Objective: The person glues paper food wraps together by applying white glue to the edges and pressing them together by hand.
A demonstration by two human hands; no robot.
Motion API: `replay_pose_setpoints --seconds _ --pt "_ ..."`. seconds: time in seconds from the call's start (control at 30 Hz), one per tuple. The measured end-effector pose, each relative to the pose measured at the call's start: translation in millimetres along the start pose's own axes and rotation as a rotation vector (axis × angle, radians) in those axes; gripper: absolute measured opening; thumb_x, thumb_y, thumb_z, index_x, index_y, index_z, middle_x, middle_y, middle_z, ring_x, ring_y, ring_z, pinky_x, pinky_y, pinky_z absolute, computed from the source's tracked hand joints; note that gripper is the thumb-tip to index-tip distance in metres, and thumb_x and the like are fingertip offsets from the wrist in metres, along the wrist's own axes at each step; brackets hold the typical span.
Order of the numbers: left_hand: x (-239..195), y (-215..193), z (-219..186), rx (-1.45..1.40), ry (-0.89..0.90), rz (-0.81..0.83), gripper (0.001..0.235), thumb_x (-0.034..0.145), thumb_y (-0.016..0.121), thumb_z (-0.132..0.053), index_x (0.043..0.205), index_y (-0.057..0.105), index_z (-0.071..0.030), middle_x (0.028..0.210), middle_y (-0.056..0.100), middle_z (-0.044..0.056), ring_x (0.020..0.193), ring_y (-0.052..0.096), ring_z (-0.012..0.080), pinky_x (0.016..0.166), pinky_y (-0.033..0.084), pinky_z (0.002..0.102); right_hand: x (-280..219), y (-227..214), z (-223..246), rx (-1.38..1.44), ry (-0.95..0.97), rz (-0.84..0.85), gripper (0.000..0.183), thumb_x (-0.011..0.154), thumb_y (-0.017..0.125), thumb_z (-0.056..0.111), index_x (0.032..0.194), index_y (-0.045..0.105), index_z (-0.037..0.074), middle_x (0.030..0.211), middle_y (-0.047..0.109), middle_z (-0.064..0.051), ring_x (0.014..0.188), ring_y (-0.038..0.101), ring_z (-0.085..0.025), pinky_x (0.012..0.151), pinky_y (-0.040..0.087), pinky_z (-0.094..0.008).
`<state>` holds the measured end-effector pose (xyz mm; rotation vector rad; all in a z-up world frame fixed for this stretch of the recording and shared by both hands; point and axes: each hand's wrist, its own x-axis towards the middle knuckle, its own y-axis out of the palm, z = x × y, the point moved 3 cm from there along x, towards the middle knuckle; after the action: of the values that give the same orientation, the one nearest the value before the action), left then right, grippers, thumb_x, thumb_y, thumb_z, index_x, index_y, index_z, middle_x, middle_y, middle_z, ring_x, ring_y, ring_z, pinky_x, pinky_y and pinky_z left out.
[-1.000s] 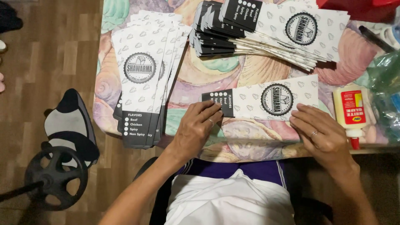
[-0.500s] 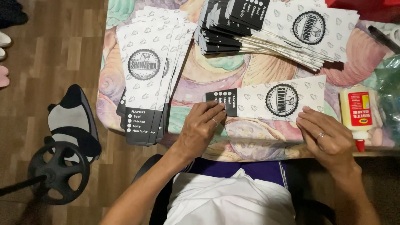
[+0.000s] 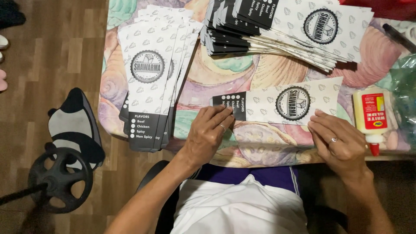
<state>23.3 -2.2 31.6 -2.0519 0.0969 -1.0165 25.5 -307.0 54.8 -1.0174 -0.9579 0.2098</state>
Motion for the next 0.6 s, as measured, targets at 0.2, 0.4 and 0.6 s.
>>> replay_pose_setpoints --seconds 0.2,0.4,0.6 --pt "2.2 -3.3 -1.1 0.026 0.015 0.013 0.022 0.088 0.077 0.012 0.110 0.073 0.008 0.113 0.074 0.027 0.106 0.069 0.0419 0.079 0.057 0.045 1.5 -1.1 0.3 -0.013 0.017 0.023 0.014 0.094 0.075 -0.016 0.107 0.073 -0.010 0.111 0.075 -0.024 0.107 0.075 -0.040 0.097 0.060 -0.046" --pt "19.0 -17.1 -14.8 0.142 0.066 0.203 0.052 0.086 0.076 0.008 0.131 0.059 -0.011 0.121 0.059 0.021 0.107 0.060 0.0359 0.084 0.049 0.044 5.2 1.4 6.2 -0.002 0.038 -0.008 0.011 0.093 0.074 -0.017 0.103 0.072 -0.013 0.107 0.074 -0.026 0.105 0.074 -0.043 0.095 0.060 -0.048" --pt "12.1 0.6 -13.9 0.099 0.016 0.079 0.032 0.101 0.059 -0.034 0.124 0.071 -0.016 0.106 0.063 0.021 0.104 0.064 0.0436 0.091 0.050 0.054 17.3 33.5 44.3 -0.115 0.055 -0.116 0.024 0.096 0.072 0.005 0.119 0.075 -0.004 0.119 0.073 -0.024 0.113 0.069 -0.047 0.102 0.056 -0.052"
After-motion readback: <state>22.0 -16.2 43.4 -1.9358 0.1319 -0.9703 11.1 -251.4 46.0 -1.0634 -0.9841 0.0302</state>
